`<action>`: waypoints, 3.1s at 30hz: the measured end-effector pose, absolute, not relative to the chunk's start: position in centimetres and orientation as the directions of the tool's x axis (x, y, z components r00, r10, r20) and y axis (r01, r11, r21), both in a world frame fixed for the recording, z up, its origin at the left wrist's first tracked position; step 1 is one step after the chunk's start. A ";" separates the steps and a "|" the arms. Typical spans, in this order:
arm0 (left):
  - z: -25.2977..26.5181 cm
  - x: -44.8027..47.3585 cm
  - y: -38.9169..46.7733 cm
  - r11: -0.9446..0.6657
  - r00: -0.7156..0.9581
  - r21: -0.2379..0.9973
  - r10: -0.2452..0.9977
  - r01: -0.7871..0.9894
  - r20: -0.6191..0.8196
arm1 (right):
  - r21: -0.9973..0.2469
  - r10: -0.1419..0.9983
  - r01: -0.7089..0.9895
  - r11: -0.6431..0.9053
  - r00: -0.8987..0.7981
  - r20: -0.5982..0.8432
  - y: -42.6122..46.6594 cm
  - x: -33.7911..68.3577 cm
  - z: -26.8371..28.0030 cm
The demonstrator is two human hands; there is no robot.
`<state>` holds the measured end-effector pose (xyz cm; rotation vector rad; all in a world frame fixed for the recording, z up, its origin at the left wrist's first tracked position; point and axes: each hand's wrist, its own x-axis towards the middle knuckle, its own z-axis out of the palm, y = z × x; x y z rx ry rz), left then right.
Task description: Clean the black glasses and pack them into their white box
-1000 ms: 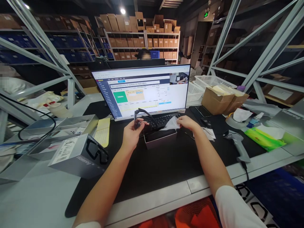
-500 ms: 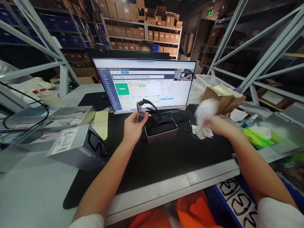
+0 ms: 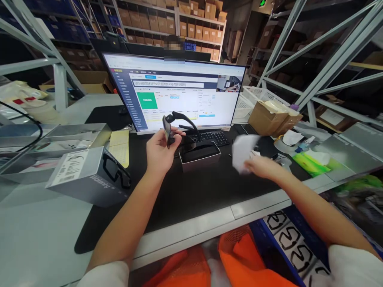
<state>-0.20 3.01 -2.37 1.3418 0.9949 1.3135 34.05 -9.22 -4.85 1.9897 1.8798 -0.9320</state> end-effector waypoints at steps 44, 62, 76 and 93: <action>0.3 0.9 -1.7 -0.096 0.258 0.995 0.963 0.035 0.084 | -0.803 0.662 0.302 -0.514 -0.455 -0.595 -2.8 22.4 -0.8; -0.1 0.4 -1.3 -0.138 0.234 0.988 0.960 -0.077 0.152 | -0.815 0.647 0.312 -0.489 -0.496 -0.579 -2.5 22.0 0.4; -0.4 0.6 -0.4 0.005 0.254 0.990 0.967 -0.139 0.031 | -0.877 0.678 0.113 -0.467 -0.590 -0.438 -2.6 22.7 -0.5; -0.6 1.4 -0.2 0.182 0.357 0.937 0.932 -0.298 -0.067 | -0.875 0.708 -0.008 -0.483 -0.591 -0.385 -2.6 23.0 0.0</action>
